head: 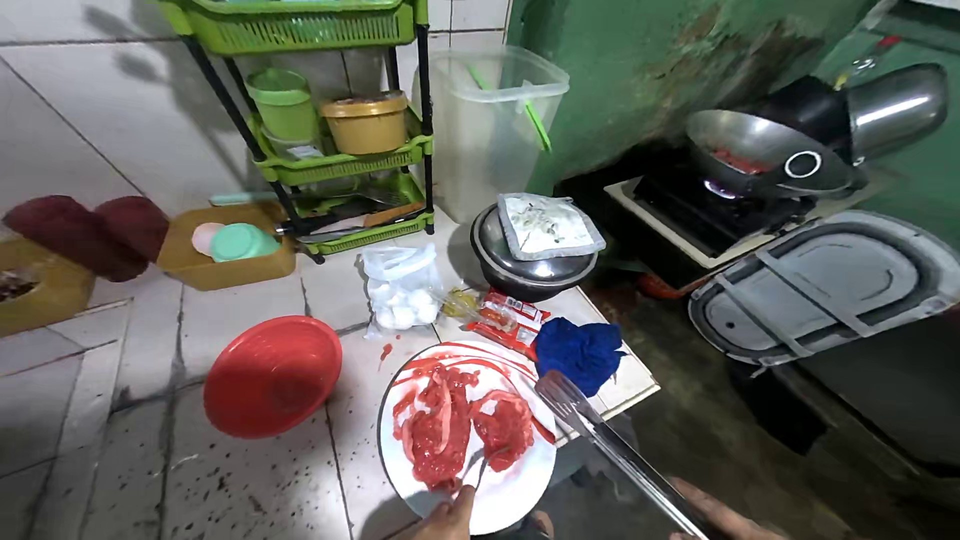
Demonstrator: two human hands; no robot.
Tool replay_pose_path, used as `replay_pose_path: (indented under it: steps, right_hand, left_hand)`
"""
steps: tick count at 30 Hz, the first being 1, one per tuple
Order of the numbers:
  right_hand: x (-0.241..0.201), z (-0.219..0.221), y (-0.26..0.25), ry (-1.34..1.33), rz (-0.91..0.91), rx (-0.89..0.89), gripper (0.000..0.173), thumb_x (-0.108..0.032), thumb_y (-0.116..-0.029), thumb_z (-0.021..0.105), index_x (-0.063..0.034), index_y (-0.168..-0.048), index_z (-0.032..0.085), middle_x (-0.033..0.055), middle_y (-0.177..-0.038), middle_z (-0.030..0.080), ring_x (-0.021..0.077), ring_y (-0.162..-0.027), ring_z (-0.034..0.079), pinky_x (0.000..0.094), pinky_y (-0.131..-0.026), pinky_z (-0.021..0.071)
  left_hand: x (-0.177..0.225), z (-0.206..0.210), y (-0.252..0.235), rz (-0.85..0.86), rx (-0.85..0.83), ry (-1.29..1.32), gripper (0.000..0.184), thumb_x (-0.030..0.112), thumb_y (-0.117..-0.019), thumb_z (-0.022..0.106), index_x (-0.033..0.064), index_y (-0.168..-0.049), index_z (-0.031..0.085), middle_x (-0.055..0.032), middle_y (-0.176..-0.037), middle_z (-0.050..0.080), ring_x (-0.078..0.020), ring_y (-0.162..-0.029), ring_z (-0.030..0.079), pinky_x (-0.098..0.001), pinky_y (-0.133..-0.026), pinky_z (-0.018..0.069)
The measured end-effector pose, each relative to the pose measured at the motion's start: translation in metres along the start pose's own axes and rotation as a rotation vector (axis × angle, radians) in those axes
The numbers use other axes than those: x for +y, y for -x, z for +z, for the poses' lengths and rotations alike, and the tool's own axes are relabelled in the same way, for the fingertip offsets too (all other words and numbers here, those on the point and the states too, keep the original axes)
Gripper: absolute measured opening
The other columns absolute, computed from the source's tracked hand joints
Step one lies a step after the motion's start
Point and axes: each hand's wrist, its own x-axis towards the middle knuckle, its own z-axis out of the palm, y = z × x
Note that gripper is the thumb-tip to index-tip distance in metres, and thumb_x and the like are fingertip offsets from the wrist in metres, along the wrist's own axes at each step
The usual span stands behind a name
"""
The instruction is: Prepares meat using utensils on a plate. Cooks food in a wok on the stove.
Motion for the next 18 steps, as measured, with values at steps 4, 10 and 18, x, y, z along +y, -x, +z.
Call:
replay_pose_path:
  steps: [4,10,18]
  right_hand:
    - [-0.014,0.017,-0.013,0.199,-0.212,0.036,0.055,-0.023,-0.0991,0.067,-0.0127,-0.151,0.054,0.0246,-0.123,0.070,0.0440,-0.107,0.069,0.0652,-0.093,0.0524]
    - [-0.037,0.039,-0.029,0.436,-0.233,-0.001,0.049,-0.026,-0.1022,0.060,-0.0282,-0.151,0.055,0.0235,-0.120,0.071,0.0483,-0.101,0.070,0.0687,-0.080,0.0543]
    - [-0.040,0.035,-0.039,0.512,-0.183,-0.113,0.052,-0.030,-0.1046,0.055,-0.0315,-0.156,0.048,0.0229,-0.121,0.070,0.0469,-0.105,0.069,0.0669,-0.086,0.0530]
  left_hand:
    - [-0.018,-0.017,0.016,-0.100,0.165,0.082,0.038,0.011,-0.1057,0.046,0.0057,-0.140,0.063,-0.0240,-0.106,0.074,-0.0448,-0.090,0.074,-0.0631,-0.077,0.0579]
    - [-0.043,-0.020,0.020,-0.174,0.227,0.054,0.039,0.015,-0.1075,0.044,0.0041,-0.140,0.062,-0.0240,-0.106,0.074,-0.0435,-0.095,0.073,-0.0606,-0.082,0.0571]
    - [-0.027,-0.029,0.005,-0.373,0.020,-0.003,0.044,0.017,-0.1104,0.036,0.0154,-0.151,0.053,-0.0203,-0.114,0.073,-0.0401,-0.105,0.071,-0.0572,-0.089,0.0550]
